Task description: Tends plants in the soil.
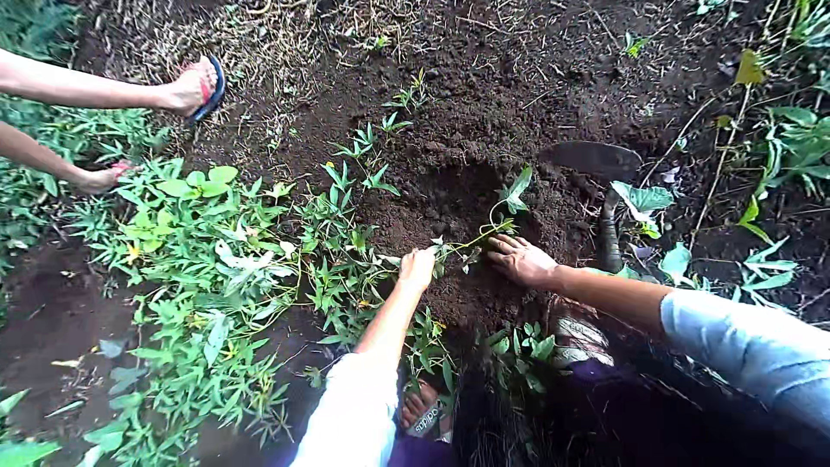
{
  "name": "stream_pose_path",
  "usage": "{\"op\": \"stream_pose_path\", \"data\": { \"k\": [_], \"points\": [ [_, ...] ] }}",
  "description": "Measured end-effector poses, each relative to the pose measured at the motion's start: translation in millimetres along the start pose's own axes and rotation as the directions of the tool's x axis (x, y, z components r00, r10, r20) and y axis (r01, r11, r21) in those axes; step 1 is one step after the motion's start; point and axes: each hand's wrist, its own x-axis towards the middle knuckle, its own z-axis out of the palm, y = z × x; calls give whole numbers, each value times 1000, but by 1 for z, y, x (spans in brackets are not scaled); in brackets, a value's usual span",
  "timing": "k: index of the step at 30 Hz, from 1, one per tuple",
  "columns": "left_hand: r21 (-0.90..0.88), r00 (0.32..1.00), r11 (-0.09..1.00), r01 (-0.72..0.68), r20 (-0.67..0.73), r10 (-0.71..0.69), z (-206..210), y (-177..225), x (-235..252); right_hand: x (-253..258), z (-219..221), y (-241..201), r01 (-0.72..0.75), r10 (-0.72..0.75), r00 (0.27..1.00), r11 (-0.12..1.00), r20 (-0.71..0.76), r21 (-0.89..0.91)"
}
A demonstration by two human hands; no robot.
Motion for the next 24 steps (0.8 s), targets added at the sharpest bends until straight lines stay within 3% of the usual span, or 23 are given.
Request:
{"op": "stream_pose_path", "data": {
  "k": [3,6,8,12,16,19,24],
  "points": [
    [57,1000,998,-11,-16,12,15,3,-1,-30,-16,10,112,-118,979,993,-169,-43],
    [106,1000,994,-5,-11,7,13,6,0,-28,-37,15,171,-170,900,985,-402,-34],
    [119,1000,993,-1,-12,3,11,7,0,-16,-51,12,175,-181,884,983,-431,-54],
    [-15,1000,1000,7,-13,-7,3,7,-3,16,-59,7,66,-104,971,981,-213,-181],
    [-222,999,975,26,35,-18,-23,-3,-3,32,-69,21,57,-72,984,994,-163,-96],
    [-357,1000,934,-9,10,14,-45,-20,5,31,-105,20,11,-11,993,1000,-121,-3],
    [-556,990,830,-52,77,114,-98,-18,-16,30,-174,3,-119,119,973,993,198,-9]
  ]
}}
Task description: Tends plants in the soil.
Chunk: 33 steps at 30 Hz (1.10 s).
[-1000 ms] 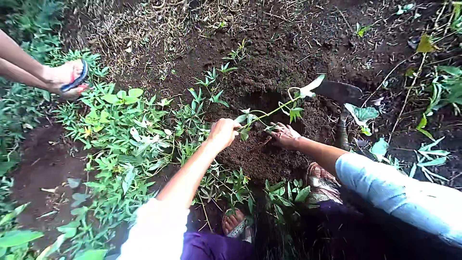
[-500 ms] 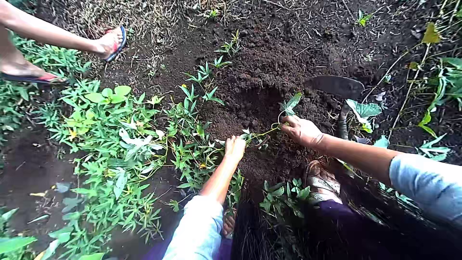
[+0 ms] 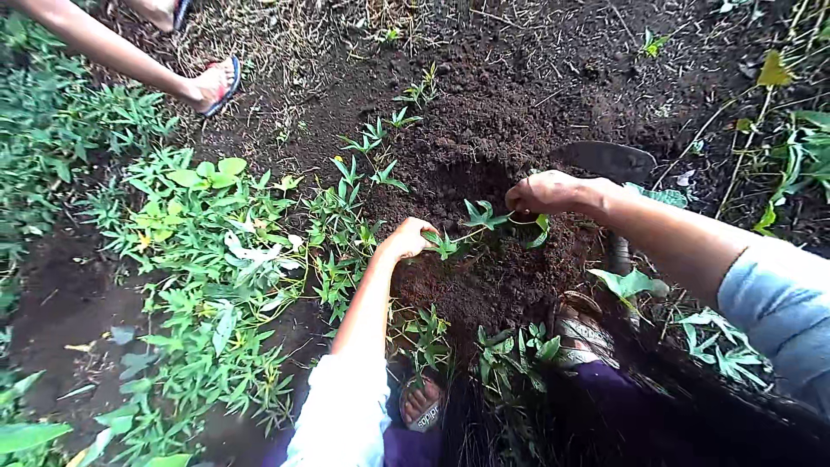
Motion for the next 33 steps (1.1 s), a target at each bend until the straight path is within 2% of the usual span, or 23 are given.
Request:
{"op": "stream_pose_path", "data": {
  "k": [2,4,7,10,12,15,18,22,25,30,33],
  "points": [
    [-3,997,1000,1,81,0,-3,6,-3,0,-10,-3,19,-17,991,1000,130,-11],
    [-6,992,999,52,115,-51,3,9,-2,7,-6,-1,28,-24,982,999,186,-18],
    [11,993,995,101,53,-102,26,-4,13,35,31,23,55,-53,994,998,93,-24],
    [143,993,985,93,-85,-82,51,-20,27,44,52,22,-34,32,995,999,89,19],
    [232,983,966,117,-166,-79,68,-18,22,48,63,20,-95,91,992,995,86,42],
    [362,965,923,128,-260,-32,87,-14,25,56,76,21,-111,109,994,992,28,63],
    [442,971,887,134,-236,-29,92,-8,36,55,81,22,-105,112,990,991,-86,81],
    [416,968,906,80,-251,30,114,-23,44,57,99,24,-43,33,990,996,-136,-75],
    [375,965,921,108,-262,-6,126,-30,48,54,111,27,8,-29,984,993,-176,-118],
    [431,943,902,-25,-290,164,135,-47,49,44,104,26,57,-77,985,990,-153,-131],
    [495,943,864,-90,-236,233,140,-52,53,41,111,33,199,-248,943,955,-220,-221]
  ]
}}
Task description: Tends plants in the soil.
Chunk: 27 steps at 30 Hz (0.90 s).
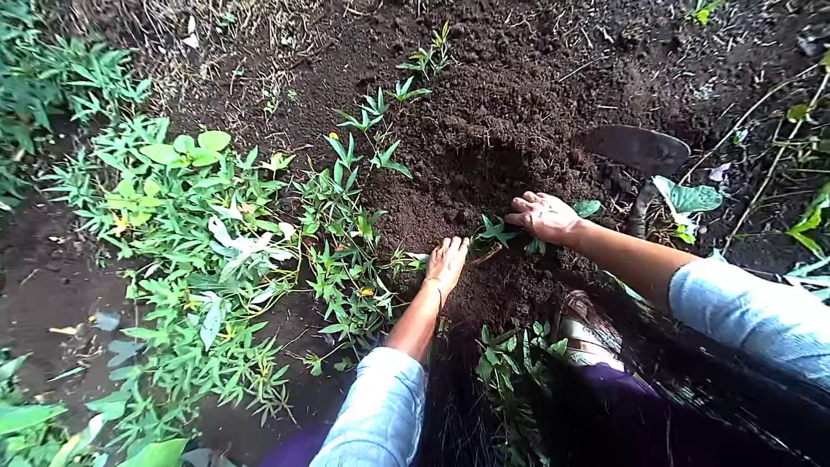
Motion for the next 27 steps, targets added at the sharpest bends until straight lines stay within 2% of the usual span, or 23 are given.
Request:
{"op": "stream_pose_path", "data": {
  "k": [2,4,6,10,14,17,19,24,27],
  "points": [
    [25,998,1000,-19,54,18,3,-3,3,-2,5,1,100,-98,994,994,42,-45],
    [49,993,999,-24,120,18,1,-4,6,-2,11,0,133,-128,988,989,83,-64],
    [70,988,998,-5,153,-6,-2,-4,9,-5,18,0,164,-161,986,985,50,-60],
    [135,982,990,35,181,-59,-4,1,12,-9,13,-8,49,-45,987,998,155,-25],
    [140,985,989,-48,168,24,3,-6,3,-18,22,-10,103,-95,991,991,98,-80],
    [123,974,987,-105,212,77,1,-10,-4,-31,27,-17,-7,8,981,1000,195,-6],
    [102,978,989,-107,191,87,2,-10,-3,-30,24,-21,-81,75,968,997,239,15],
    [39,984,999,29,176,-35,0,-2,9,-10,26,-24,-206,201,950,979,240,-4],
    [90,986,996,10,163,-25,4,-3,9,-8,27,-24,-206,207,951,978,229,-28]
  ]
}}
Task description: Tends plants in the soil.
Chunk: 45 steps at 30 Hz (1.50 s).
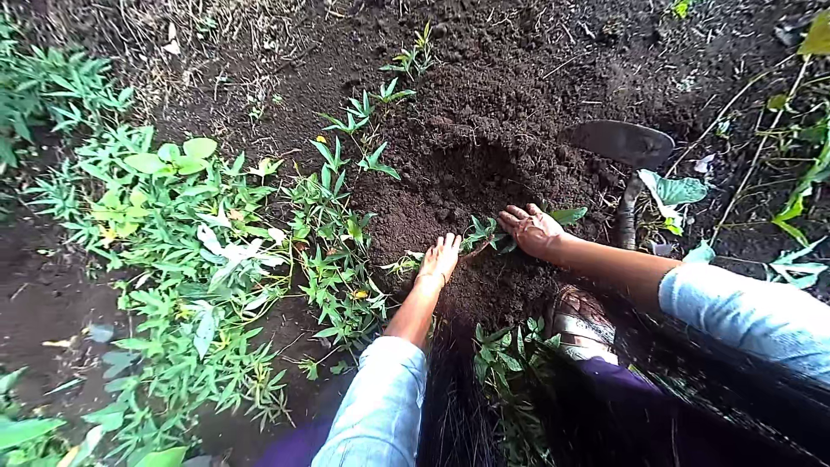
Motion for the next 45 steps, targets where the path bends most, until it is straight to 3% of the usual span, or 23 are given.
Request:
{"op": "stream_pose_path", "data": {
  "k": [2,4,7,11,15,20,26,38,42,45],
  "points": [
    [121,994,987,-106,-14,108,10,-7,-5,-2,-1,5,22,-22,1000,1000,-10,7],
    [111,986,980,-164,-8,166,16,-10,-13,-5,-1,4,21,-21,1000,1000,8,-2],
    [-103,991,990,-92,86,101,15,-5,-14,-8,-6,-1,-6,6,999,1000,33,1],
    [-95,978,995,-11,208,31,8,9,-13,-11,-15,-3,-32,32,997,999,67,-1],
    [-93,992,995,29,126,-17,18,13,-14,-8,-18,2,-20,20,994,1000,110,-8],
    [-138,979,984,110,186,-84,9,22,-18,-11,-17,10,61,-59,990,998,131,-14],
    [-118,980,990,73,193,-49,15,17,-11,-5,-20,-10,-11,17,982,999,188,-31],
    [-229,965,965,129,253,-69,-2,17,-6,-3,-29,2,5,0,979,1000,203,-23],
    [-213,966,959,185,221,-137,-15,36,-12,-3,-26,-1,9,0,979,999,204,-45],
    [-163,943,938,307,184,-277,-31,57,-16,-4,-24,-1,20,-7,985,997,173,-75]
  ]
}}
